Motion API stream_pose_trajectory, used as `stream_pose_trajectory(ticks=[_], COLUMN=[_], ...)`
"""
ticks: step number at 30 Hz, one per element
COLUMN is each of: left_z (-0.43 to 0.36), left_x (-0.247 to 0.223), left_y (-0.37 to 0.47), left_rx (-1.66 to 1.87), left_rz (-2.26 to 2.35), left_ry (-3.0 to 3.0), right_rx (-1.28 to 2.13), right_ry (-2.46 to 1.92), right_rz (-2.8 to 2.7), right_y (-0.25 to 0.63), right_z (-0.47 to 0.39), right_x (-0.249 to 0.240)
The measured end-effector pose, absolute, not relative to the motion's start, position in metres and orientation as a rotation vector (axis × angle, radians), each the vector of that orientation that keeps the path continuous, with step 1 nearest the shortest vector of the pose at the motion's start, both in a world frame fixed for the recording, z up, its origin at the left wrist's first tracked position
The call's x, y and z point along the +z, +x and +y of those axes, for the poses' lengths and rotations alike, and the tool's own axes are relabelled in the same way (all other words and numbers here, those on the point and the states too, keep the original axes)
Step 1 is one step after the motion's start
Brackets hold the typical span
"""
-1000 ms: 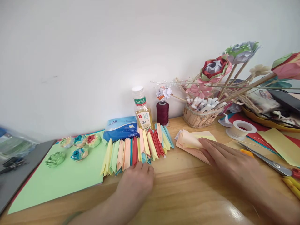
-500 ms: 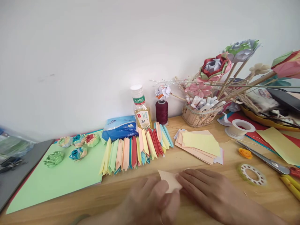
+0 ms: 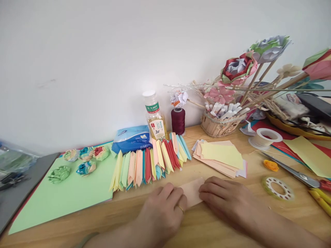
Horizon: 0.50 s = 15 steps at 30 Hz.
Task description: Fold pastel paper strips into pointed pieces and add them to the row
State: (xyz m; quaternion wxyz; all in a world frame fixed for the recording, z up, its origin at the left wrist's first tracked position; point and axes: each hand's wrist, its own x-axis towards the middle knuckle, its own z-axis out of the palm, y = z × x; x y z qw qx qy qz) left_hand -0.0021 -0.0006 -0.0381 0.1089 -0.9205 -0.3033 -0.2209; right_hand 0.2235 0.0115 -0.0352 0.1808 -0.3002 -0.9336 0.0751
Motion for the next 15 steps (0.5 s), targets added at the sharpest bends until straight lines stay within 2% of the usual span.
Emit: stream_pose_trajectory(ticks=[6,11,15], left_z=[0.002,-0.001,-0.002], left_x=[-0.036,-0.033,-0.033], left_y=[-0.006,-0.006,-0.007], left_rx=[-0.944,-1.068,-1.120], left_rz=[-1.251,-1.341,-1.405], left_ry=[-2.885,-2.897,-2.932], right_rx=[0.504,0.756,0.814], right_ry=[-1.095,-1.191,-1.233], right_rz=[-2.511,-2.430,-2.425], right_y=[0.228,0.233,0.234], right_z=[0.018,0.023,0.024], right_x=[-0.033,-0.031,-0.032])
